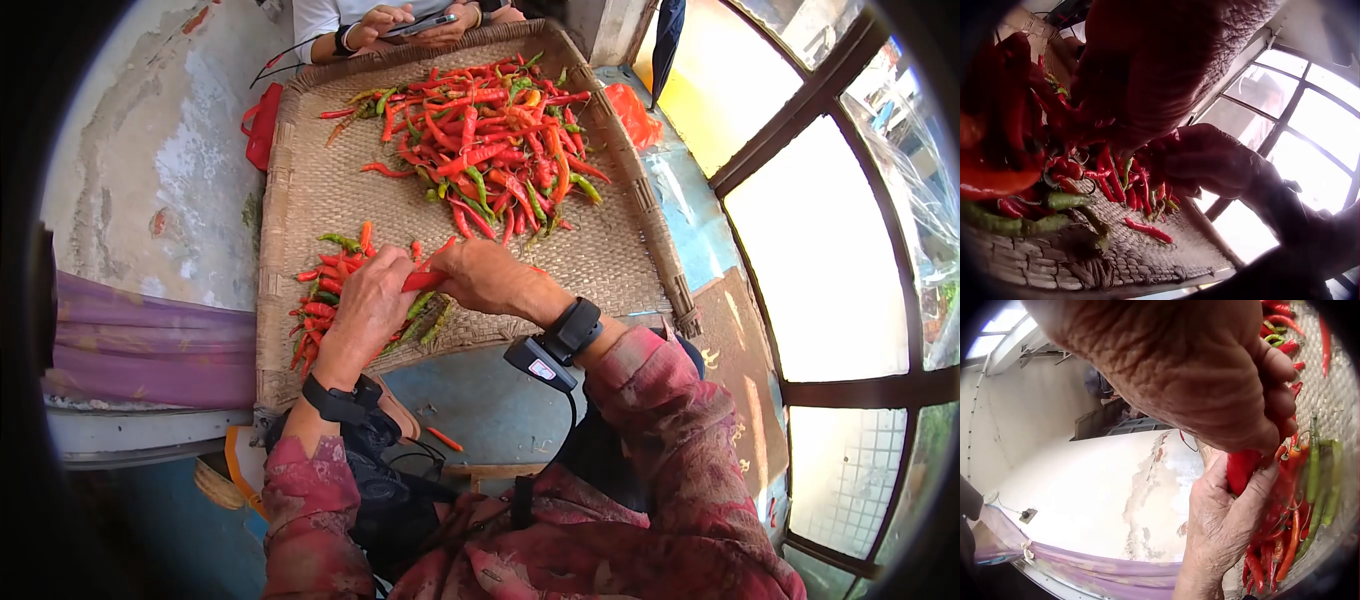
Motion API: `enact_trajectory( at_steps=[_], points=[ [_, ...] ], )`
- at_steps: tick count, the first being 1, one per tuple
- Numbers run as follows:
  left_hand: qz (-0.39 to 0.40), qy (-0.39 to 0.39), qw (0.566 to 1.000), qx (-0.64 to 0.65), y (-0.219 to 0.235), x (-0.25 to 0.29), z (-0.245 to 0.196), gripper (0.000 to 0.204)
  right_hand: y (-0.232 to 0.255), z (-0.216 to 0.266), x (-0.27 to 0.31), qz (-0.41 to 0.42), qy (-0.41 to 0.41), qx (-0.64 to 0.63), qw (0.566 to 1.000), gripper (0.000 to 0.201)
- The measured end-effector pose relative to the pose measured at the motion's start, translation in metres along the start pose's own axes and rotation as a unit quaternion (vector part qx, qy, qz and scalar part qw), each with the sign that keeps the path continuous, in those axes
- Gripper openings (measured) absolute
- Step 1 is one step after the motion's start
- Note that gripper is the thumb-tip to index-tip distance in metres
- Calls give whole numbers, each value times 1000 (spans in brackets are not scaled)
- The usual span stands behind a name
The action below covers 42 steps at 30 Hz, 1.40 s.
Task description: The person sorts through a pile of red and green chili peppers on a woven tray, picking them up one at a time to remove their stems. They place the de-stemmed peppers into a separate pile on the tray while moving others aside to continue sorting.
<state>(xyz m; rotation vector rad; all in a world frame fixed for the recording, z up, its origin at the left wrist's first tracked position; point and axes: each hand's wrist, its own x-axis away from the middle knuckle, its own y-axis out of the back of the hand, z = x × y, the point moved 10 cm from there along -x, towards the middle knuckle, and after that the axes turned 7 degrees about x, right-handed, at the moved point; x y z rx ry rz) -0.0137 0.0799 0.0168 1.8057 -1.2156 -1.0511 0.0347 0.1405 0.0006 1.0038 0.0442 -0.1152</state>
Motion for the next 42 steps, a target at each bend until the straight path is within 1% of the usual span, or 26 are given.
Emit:
enact_trajectory(
  at_steps=[5, 8, 10, 12, 13, 14, 15, 16, 17, 18, 19, 20, 21, 22, 24, 26, 28, 29, 31, 32, 34, 36, 38, 39, 40, 42],
  points=[
    [-12, 44, 998, 31, 11, -3, 9, 20, 6, -16, 2, -12, -36, 10, 999, 15],
    [-19, 77, 997, 22, 20, -3, 20, 18, 11, -24, 1, -21, -40, -41, 998, 16],
    [-19, 95, 995, 11, 22, -2, 28, 18, 19, -31, 2, -23, -72, -121, 990, 19],
    [-84, 123, 988, 50, 34, 1, 39, 16, 22, -34, 3, -36, -74, -124, 989, 22],
    [-85, 123, 988, 49, 35, 0, 39, 16, 19, -40, 5, -21, -112, -175, 978, 24],
    [-74, 168, 976, 120, 31, 2, 47, 16, 14, -45, 7, -7, -148, -224, 963, 26],
    [-62, 212, 957, 190, 26, 3, 53, 16, 12, -43, 6, -7, -147, -223, 963, 26],
    [-63, 211, 957, 190, 26, 2, 49, 16, 4, -41, 7, 7, -162, -285, 945, 27],
    [-71, 212, 934, 278, 23, 1, 45, 19, -5, -38, 8, 20, -176, -347, 921, 29],
    [-78, 211, 904, 364, 19, 1, 43, 21, -9, -34, 6, 21, -177, -347, 921, 29],
    [-77, 212, 903, 365, 19, 1, 44, 21, -16, -27, 3, 28, -174, -391, 903, 29],
    [-52, 216, 886, 407, 12, 0, 44, 24, -22, -22, 1, 36, -171, -435, 883, 29],
    [-27, 219, 867, 448, 6, 0, 43, 27, -22, -18, -1, 62, -164, -381, 908, 30],
    [-28, 220, 866, 447, 6, 1, 44, 27, -25, -17, -3, 63, -163, -381, 908, 30],
    [-39, 213, 824, 523, 5, 1, 43, 31, -34, -10, -7, 80, -144, -386, 908, 31],
    [-30, 217, 821, 527, 7, 2, 45, 29, -38, -9, -4, 93, -157, -385, 905, 32],
    [-23, 220, 817, 532, 6, 3, 46, 27, -37, -10, -6, 68, -137, -392, 907, 33],
    [-31, 225, 827, 515, 6, 4, 48, 25, -37, -12, -6, 70, -137, -392, 907, 33],
    [-40, 231, 836, 497, 6, 6, 52, 23, -32, -28, -5, 76, -182, -300, 933, 35],
    [-56, 250, 843, 472, 8, 8, 57, 21, -26, -32, -6, 77, -181, -300, 933, 35],
    [-71, 267, 850, 448, 9, 11, 63, 20, 5, -36, -10, 29, -175, -283, 942, 36],
    [-95, 269, 857, 430, 12, 12, 68, 19, 48, -53, -12, -114, -187, -388, 895, 32],
    [-84, 266, 863, 420, 14, 10, 60, 19, 78, -85, -11, -273, -164, -542, 777, 31],
    [-74, 263, 870, 409, 15, 9, 56, 19, 83, -94, -4, -305, -181, -558, 751, 29],
    [-74, 263, 871, 409, 13, 9, 56, 19, 78, -97, -2, -305, -180, -558, 751, 29],
    [-66, 228, 900, 365, 13, 3, 51, 20, 45, -103, 2, -236, -226, -558, 763, 29]
  ],
)
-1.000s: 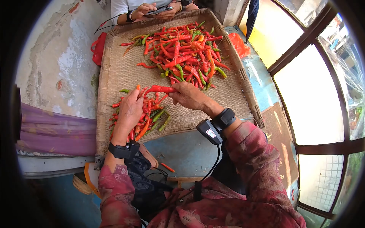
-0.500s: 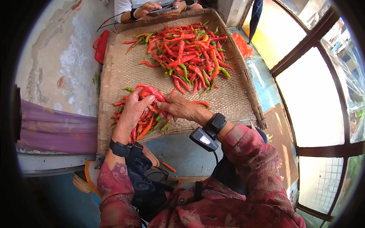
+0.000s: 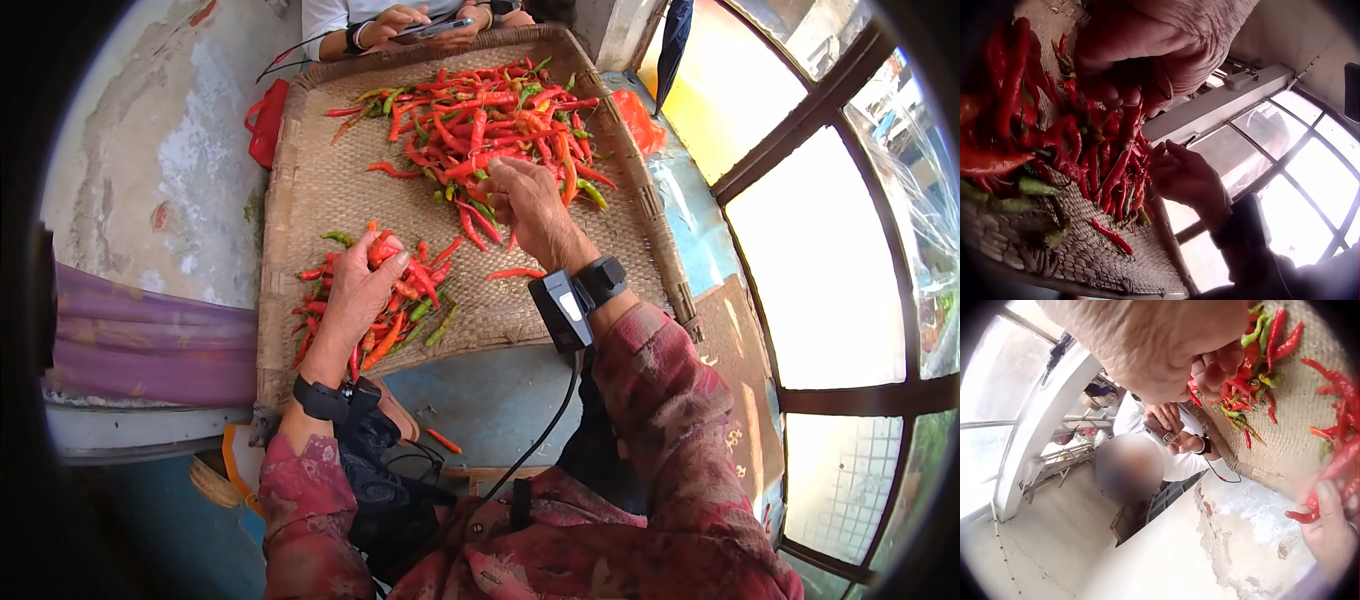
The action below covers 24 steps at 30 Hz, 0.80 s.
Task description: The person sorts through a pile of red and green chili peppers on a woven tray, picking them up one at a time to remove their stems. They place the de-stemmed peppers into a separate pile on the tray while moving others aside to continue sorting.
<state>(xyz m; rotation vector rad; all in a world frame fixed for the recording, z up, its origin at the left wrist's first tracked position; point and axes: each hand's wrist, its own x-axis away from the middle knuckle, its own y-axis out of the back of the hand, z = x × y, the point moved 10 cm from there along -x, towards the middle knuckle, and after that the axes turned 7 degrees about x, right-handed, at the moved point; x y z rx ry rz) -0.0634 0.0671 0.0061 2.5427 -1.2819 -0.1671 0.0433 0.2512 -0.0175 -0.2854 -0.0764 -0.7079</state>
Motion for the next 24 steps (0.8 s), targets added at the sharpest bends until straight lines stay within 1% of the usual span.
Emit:
enact_trajectory(
  at_steps=[1, 2, 4, 5, 6, 7, 8, 10, 11, 12, 13, 14, 15, 16, 18, 19, 20, 21, 23, 24],
  points=[
    [3, 0, 1000, 1, -2, -1, 0, 20, -14, -12, 8, 20, -56, 18, 998, 28],
    [1, 1, 1000, 3, -2, -1, -1, 21, -33, -13, 19, 87, -67, 83, 991, 28],
    [-3, 4, 1000, 5, -2, -2, -1, 22, -60, -11, 33, 154, 0, 232, 960, 28],
    [10, 8, 999, 35, -5, -2, 0, 22, -76, -5, 38, 185, 110, 313, 925, 29],
    [23, 12, 998, 65, -8, -2, 1, 21, -94, 3, 50, 212, 218, 386, 871, 29],
    [24, 12, 998, 65, -8, -2, 1, 21, -98, -2, 57, 220, 225, 419, 852, 28],
    [37, 15, 997, 72, -12, 0, 0, 23, -100, -3, 60, 219, 225, 419, 852, 28],
    [51, 17, 995, 80, -17, 1, 2, 24, -97, -17, 59, 224, 158, 425, 863, 27],
    [62, -6, 995, 73, -20, 0, 2, 25, -96, -18, 59, 222, 176, 404, 870, 24],
    [73, -28, 995, 65, -22, 1, -2, 26, -95, -17, 59, 223, 176, 405, 869, 24],
    [72, -28, 995, 65, -22, 1, -1, 26, -92, -24, 56, 232, 127, 398, 879, 24],
    [53, -13, 995, 85, -19, 2, 1, 26, -89, -32, 54, 240, 78, 389, 886, 24],
    [33, 1, 994, 104, -16, 2, 3, 27, -88, -31, 54, 241, 78, 389, 886, 24],
    [33, 2, 994, 104, -14, 2, 2, 27, -84, -32, 54, 238, 71, 409, 878, 25],
    [7, 39, 992, 116, -5, 0, 9, 25, -77, -31, 52, 234, 64, 428, 871, 26],
    [2, 35, 991, 129, -4, -3, 13, 21, -75, -32, 51, 241, 68, 477, 843, 27],
    [2, 35, 991, 129, -3, -3, 13, 21, -73, -32, 48, 247, 73, 524, 812, 29],
    [7, 46, 992, 118, -4, -2, 13, 20, -69, -31, 42, 241, 73, 534, 807, 30],
    [12, 57, 993, 106, -5, -2, 14, 18, -52, -11, 29, 183, 17, 452, 873, 28],
    [29, 50, 992, 113, -9, -1, 14, 18, -42, 5, 20, 162, 16, 312, 936, 33]
  ],
)
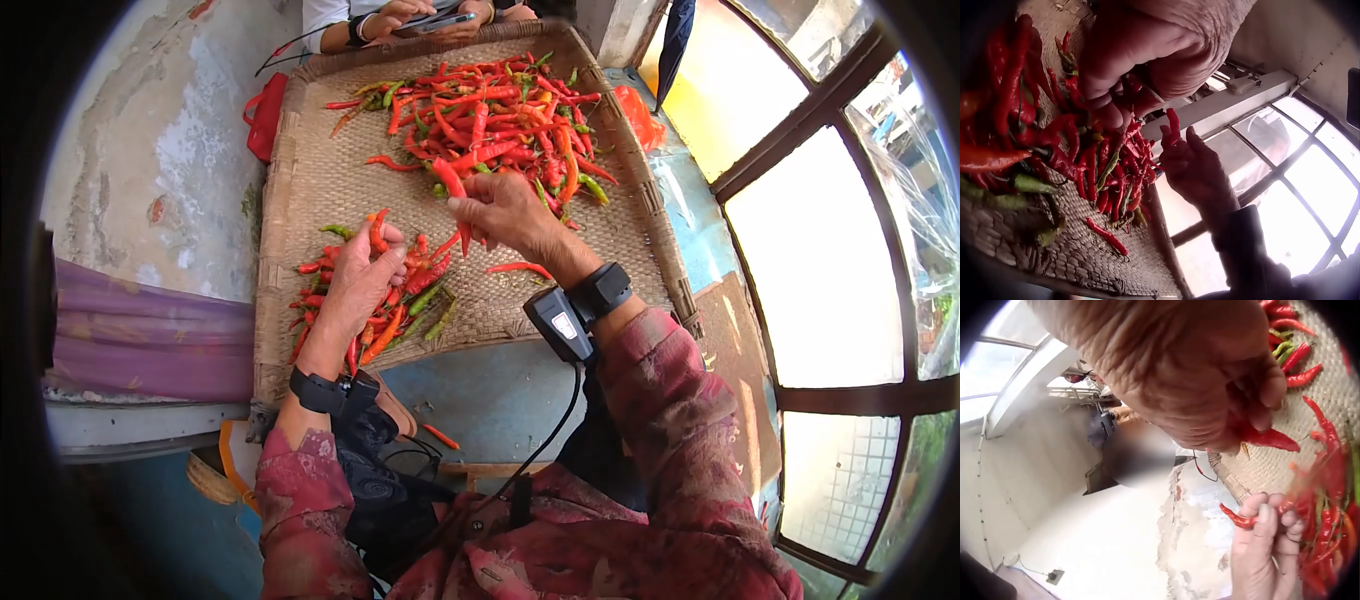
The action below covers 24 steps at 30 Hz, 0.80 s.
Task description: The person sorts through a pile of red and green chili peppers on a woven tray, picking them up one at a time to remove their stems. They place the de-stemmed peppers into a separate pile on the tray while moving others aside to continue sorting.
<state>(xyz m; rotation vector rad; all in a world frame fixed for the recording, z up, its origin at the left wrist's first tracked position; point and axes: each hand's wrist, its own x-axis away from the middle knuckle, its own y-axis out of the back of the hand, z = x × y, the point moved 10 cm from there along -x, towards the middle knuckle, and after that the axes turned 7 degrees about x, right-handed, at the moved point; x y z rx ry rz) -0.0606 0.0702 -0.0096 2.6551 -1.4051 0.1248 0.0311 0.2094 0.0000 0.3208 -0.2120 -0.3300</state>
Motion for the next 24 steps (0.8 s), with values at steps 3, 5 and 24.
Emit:
enact_trajectory(
  at_steps=[3, 5, 24],
  points=[
    [23, 0, 1000, 3, -5, 3, 0, 19, 54, 12, 3, -202, 64, -310, 927, 43],
    [31, 2, 1000, 0, -7, 3, -2, 20, 51, 8, 4, -187, 50, -245, 950, 41],
    [5, -21, 999, 42, -1, -2, -2, 18, -61, 7, 15, 40, 81, 164, 982, 20]
  ],
)
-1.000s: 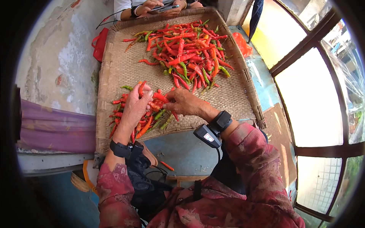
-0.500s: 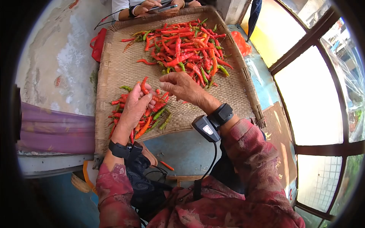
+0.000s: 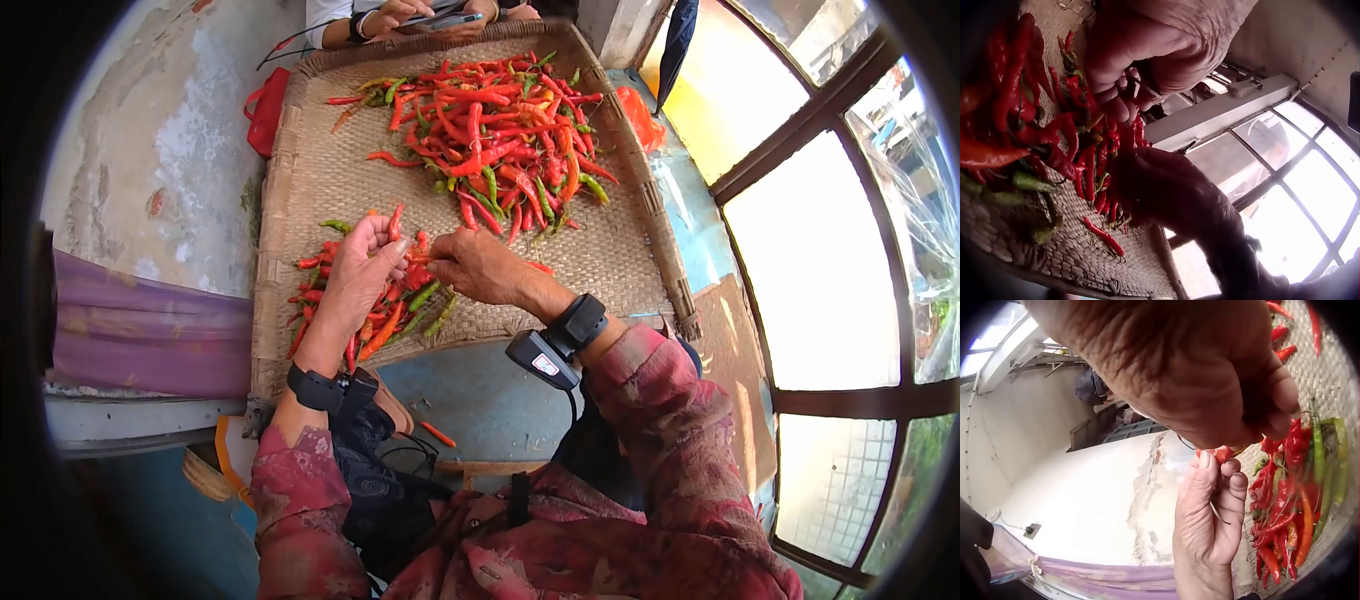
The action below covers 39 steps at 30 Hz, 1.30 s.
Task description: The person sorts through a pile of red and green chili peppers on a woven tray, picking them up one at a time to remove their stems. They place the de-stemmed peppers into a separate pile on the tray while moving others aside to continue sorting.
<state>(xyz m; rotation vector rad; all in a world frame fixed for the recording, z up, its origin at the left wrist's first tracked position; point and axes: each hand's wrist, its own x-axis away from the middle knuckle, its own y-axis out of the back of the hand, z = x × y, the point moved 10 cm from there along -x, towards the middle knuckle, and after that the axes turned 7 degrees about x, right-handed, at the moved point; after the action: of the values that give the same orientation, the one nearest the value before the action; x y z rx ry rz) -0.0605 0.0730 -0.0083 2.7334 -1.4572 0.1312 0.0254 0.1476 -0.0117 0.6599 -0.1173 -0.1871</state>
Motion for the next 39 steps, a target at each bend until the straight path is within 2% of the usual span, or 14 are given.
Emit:
enact_trajectory(
  at_steps=[3, 4, 7, 10, 12, 13, 16, 17, 19, 20, 25, 28, 32, 39],
  points=[
    [-45, -4, 999, -30, 14, -1, 0, 19, -11, -2, 3, 17, 98, 136, 986, 22],
    [-69, -11, 996, -53, 20, 0, -2, 21, -11, -3, 5, 17, 98, 136, 986, 22],
    [-69, -19, 995, -65, 23, -3, -2, 24, -34, -23, 9, 156, 41, 168, 972, 22],
    [-76, -41, 994, -69, 22, -1, -8, 28, -19, -18, 4, 133, 24, 131, 982, 24],
    [-83, -45, 993, -70, 22, 2, -13, 29, 19, -14, -1, 48, 12, 83, 995, 23],
    [-91, -50, 992, -70, 23, 2, -15, 31, 41, -22, -1, 7, -78, -34, 996, 29],
    [-92, -59, 992, -61, 22, 2, -15, 30, 103, -36, -1, -272, -25, -392, 879, 36],
    [-92, -60, 992, -61, 21, 2, -16, 30, 102, -37, 0, -272, -24, -391, 879, 36],
    [-64, -42, 997, -8, 14, 2, -15, 28, 90, -29, 1, -214, -57, -224, 949, 35],
    [-62, -42, 997, -9, 12, 1, -15, 28, 71, -23, -3, -131, -62, -164, 976, 37],
    [16, -60, 998, -26, -7, -1, -16, 24, 23, 29, 4, -90, 125, 79, 985, 30],
    [37, -58, 997, -21, -13, 1, -14, 20, 11, 12, 1, -21, 35, 50, 998, 23],
    [16, -18, 999, -49, -9, 4, -14, 15, 13, 11, 2, -42, 66, 53, 996, 16],
    [-2, -48, 991, -124, 4, -4, -7, 14, 22, -14, 2, 9, 1, 77, 997, 16]
  ],
)
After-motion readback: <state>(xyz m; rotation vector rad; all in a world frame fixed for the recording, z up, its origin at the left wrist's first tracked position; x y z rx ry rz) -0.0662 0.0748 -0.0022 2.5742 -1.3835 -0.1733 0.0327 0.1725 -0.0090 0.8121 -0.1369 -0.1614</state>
